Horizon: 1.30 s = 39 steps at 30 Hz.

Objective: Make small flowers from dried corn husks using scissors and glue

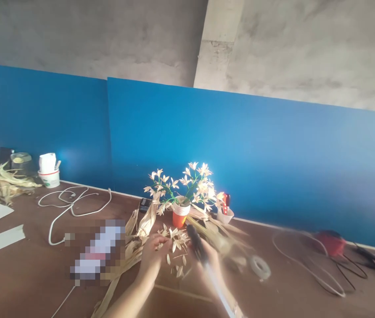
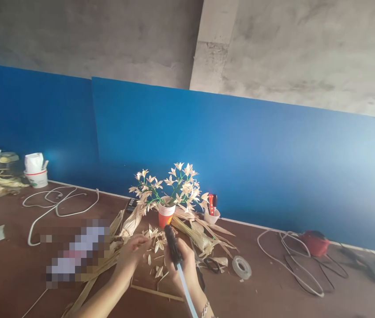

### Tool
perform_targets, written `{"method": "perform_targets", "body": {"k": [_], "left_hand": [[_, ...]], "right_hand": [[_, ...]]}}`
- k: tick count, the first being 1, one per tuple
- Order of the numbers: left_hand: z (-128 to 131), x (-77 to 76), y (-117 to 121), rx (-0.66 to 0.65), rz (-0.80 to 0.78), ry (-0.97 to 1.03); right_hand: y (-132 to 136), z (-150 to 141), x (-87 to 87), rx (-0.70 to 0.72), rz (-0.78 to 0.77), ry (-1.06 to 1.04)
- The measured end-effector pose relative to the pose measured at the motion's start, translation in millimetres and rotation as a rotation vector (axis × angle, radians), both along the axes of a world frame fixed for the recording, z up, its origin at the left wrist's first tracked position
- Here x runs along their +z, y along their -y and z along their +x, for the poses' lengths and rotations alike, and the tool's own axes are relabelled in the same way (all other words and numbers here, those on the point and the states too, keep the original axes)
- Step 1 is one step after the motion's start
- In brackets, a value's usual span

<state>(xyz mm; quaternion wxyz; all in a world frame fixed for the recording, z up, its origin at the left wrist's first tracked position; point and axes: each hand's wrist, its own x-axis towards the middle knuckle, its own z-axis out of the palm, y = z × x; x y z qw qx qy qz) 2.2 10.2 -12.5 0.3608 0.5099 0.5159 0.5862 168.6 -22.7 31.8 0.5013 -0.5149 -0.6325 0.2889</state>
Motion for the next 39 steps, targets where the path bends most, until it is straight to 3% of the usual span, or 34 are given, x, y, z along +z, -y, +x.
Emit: {"method": "perform_targets", "body": {"k": [5, 13, 23, 39], "left_hand": [[-1, -10.1, -11, 0.102, 0.039, 0.011], [3, 0.7, -3, 0.115, 0.061, -0.055], [3, 7.8, 2, 0.106, 0.084, -0.102], [2, -2.8, -3, 0.109, 0.108, -0.080]], "right_hand": [[3, 1, -5.8, 0.183, 0.089, 0.259], [-3, -7, -19.6, 0.164, 0.005, 0.219], [-5, -5, -21.8, 0.158, 0.024, 0.281], [2, -7, -7.9, 0.176, 0.038, 0.296]]}}
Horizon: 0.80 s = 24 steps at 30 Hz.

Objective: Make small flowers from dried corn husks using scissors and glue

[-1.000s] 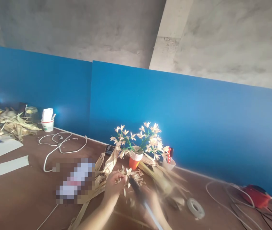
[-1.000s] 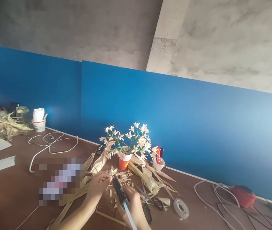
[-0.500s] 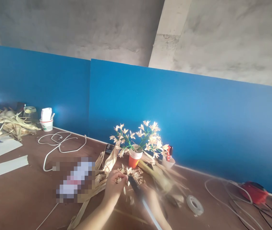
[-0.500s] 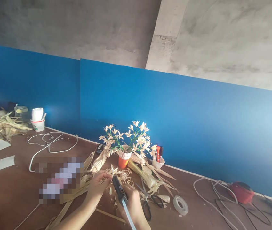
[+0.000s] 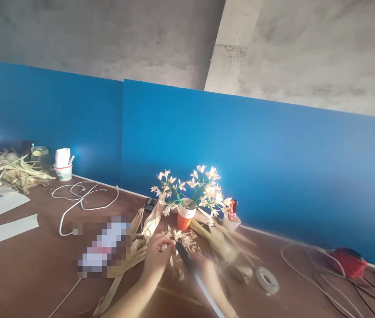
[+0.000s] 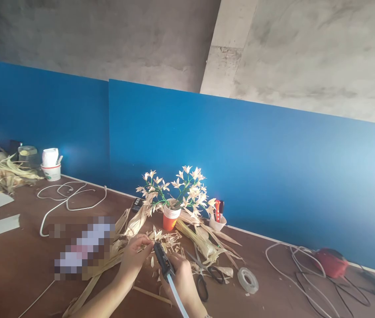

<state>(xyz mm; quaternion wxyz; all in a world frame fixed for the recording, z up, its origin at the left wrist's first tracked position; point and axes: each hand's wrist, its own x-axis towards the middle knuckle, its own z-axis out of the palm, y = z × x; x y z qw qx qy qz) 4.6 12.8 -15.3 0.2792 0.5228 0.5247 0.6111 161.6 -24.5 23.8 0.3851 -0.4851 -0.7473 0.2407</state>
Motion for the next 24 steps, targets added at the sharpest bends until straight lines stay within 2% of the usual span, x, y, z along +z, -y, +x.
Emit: {"method": "perform_targets", "body": {"k": [8, 19, 24], "left_hand": [[0.2, -1.9, -0.9, 0.028, 0.015, -0.028], [-0.8, 2.9, 1.2, -0.005, 0.004, -0.043], [-1.0, 1.9, 0.4, 0.010, 0.026, -0.046]], "right_hand": [[-1.1, 3.5, -2.7, 0.005, 0.017, 0.065], [0.2, 0.2, 2.1, 0.012, 0.020, 0.013], [-1.2, 0.0, -1.3, -0.002, 0.014, 0.009]]}}
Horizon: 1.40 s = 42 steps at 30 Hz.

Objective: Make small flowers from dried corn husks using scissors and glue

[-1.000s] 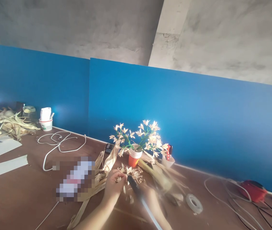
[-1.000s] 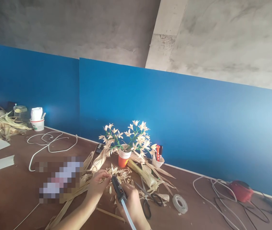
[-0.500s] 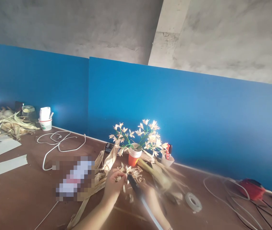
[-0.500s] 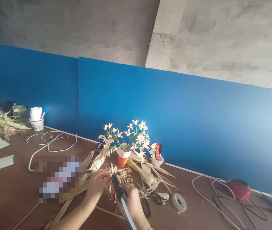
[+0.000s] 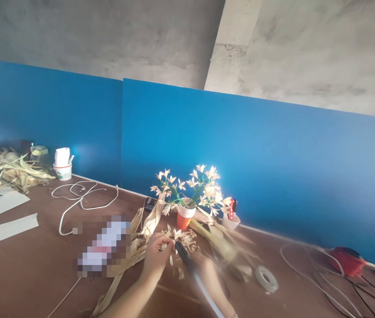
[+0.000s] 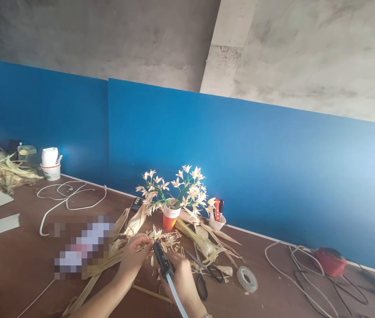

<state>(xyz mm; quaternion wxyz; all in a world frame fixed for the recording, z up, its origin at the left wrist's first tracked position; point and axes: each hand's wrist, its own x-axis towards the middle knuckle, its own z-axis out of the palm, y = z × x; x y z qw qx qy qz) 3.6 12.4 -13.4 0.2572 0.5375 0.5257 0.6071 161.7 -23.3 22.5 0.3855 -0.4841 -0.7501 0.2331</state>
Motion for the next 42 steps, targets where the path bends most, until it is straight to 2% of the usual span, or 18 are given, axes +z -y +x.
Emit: {"method": "perform_targets", "body": {"k": [13, 19, 26, 36, 42], "left_hand": [[0, -1.4, 0, -0.012, -0.032, 0.015], [1, -0.5, -1, -0.005, -0.006, 0.027], [2, -1.1, 0, -0.015, -0.048, 0.051], [1, -3.2, -2, -0.023, -0.022, 0.051], [2, -4.1, -2, -0.018, -0.016, 0.058]], "right_hand": [[1, 2, 3.4, 0.033, -0.005, 0.033], [-1, 2, -2.2, 0.016, -0.003, 0.064], [-5, 5, -10.5, 0.025, 0.016, 0.092], [1, 3, 3.9, 0.044, -0.012, 0.102], [2, 3, 4.3, 0.023, -0.026, 0.120]]}}
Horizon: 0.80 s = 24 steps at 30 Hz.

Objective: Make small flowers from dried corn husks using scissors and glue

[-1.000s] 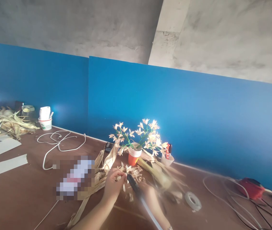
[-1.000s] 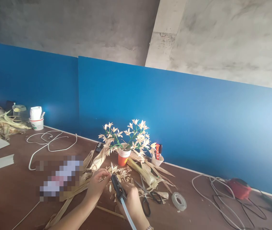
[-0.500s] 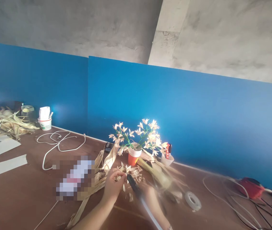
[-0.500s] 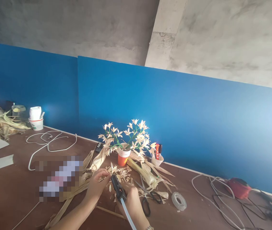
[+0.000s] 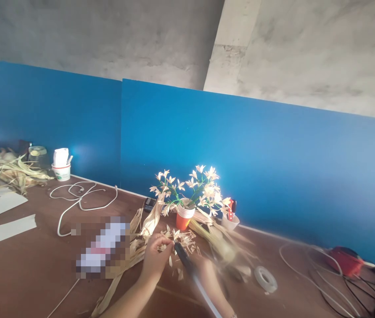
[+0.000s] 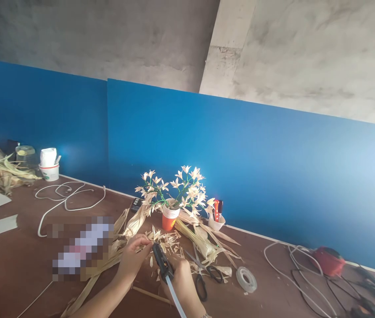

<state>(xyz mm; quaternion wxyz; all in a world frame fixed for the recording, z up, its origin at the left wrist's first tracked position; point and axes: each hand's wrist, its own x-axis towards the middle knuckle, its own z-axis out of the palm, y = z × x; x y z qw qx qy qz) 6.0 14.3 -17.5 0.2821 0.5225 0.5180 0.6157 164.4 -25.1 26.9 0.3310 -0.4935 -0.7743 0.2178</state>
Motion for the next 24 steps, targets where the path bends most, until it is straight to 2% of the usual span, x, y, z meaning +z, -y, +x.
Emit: {"method": "perform_targets", "body": {"k": [18, 24], "left_hand": [[-0.5, 0.6, 1.0, 0.001, -0.022, -0.006], [-0.7, 1.1, 1.8, -0.006, 0.019, -0.005]], "right_hand": [[-3.4, 1.9, -4.8, -0.015, 0.030, 0.005], [-1.3, 1.1, -4.4, -0.017, 0.037, -0.009]]}}
